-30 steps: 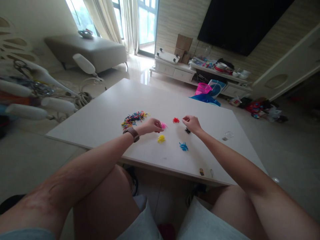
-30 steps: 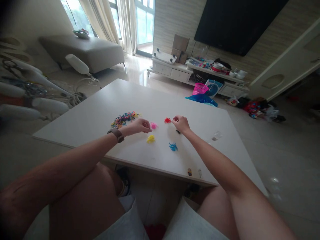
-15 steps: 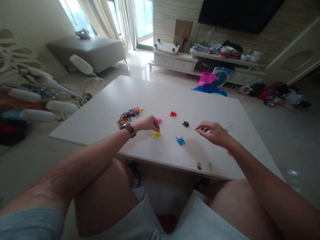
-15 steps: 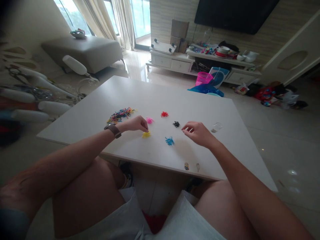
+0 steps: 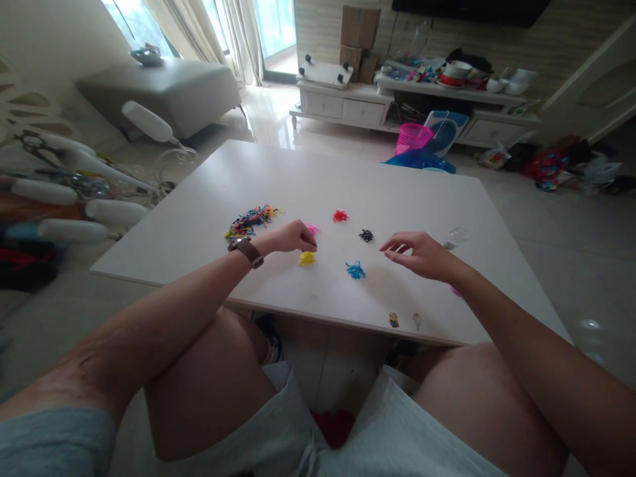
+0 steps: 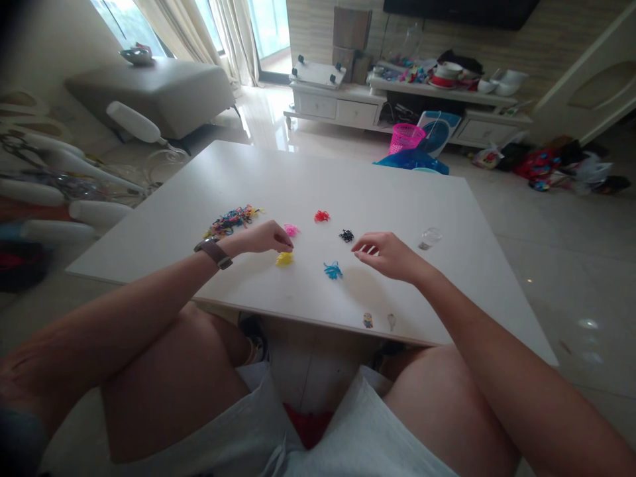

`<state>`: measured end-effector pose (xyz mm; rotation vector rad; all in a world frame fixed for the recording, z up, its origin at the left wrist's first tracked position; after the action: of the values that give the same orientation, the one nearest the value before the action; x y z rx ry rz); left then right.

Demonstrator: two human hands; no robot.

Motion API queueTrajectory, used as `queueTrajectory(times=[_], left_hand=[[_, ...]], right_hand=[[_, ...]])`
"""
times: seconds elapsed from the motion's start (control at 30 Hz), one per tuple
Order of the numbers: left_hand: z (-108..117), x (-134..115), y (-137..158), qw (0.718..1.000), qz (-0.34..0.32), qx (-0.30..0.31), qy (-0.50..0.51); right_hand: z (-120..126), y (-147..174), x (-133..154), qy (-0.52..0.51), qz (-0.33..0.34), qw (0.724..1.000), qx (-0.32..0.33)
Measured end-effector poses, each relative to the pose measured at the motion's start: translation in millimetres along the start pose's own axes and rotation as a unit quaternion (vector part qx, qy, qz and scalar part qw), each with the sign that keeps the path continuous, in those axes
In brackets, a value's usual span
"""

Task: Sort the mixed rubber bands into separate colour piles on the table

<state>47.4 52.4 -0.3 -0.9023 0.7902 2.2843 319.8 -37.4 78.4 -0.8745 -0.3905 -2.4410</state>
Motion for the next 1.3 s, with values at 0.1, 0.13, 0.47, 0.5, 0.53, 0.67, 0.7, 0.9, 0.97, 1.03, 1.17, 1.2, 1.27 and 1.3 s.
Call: queueTrajectory(times=[0.1,0.13,0.47,0.5,0.53,0.67,0.7,0.9,0.97,1.03,1.17,1.2,1.27,1.3], left_hand=[[-15,-31,3,0.998,-0.065,-0.006,0.020],[-21,-43,5,0.995,-0.092,-0.009,0.026],[-48,-95,-1,0.981,-0.180,0.004,0.072],[-48,-96,-3,0.980,-0.182,0.002,0.075],[-47,-97,-4,0.980,-0.184,-0.001,0.075],[-41,-89,-12,0.982,-0.177,-0.028,0.052],[-37,-84,-14,0.984,-0.167,-0.037,0.041],[7,-43,-15,0.989,-0.082,-0.127,0.004],[28,-28,-7,0.980,-0.050,-0.191,0.001],[45,-13,4,0.972,-0.021,-0.234,0.023],[73,22,31,0.942,0.054,-0.321,0.079],[79,31,37,0.934,0.065,-0.339,0.087],[88,49,49,0.919,0.081,-0.372,0.101],[92,59,54,0.912,0.087,-0.386,0.110]], right_hand=[[-16,-4,11,-0.024,0.006,1.000,0.019],[-24,-6,16,-0.034,0.013,0.999,0.031],[-62,-25,31,-0.116,0.031,0.993,0.021],[-59,-27,26,-0.115,0.024,0.993,0.004],[-57,-29,21,-0.118,0.019,0.993,-0.011],[-41,-36,-12,-0.120,-0.009,0.989,-0.087],[-36,-37,-24,-0.107,-0.024,0.988,-0.112],[-14,-41,-95,-0.040,-0.140,0.964,-0.223],[-14,-46,-108,-0.025,-0.164,0.959,-0.231],[-16,-55,-112,-0.012,-0.173,0.957,-0.231],[-23,-70,-106,0.005,-0.177,0.958,-0.224],[-25,-73,-103,0.011,-0.176,0.961,-0.214],[-28,-74,-97,0.032,-0.171,0.966,-0.191],[-28,-73,-94,0.049,-0.165,0.968,-0.182]])
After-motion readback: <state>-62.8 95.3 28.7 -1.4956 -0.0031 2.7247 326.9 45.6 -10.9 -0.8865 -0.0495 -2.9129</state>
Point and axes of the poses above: each hand's wrist, its own y-axis away from the middle knuckle, its own z-axis out of the back of the hand, x = y × z, the point moved 6 cm from there along -y, towards the middle knuckle, and after that the axes turned 10 degrees about x, right-handed, at the moved point
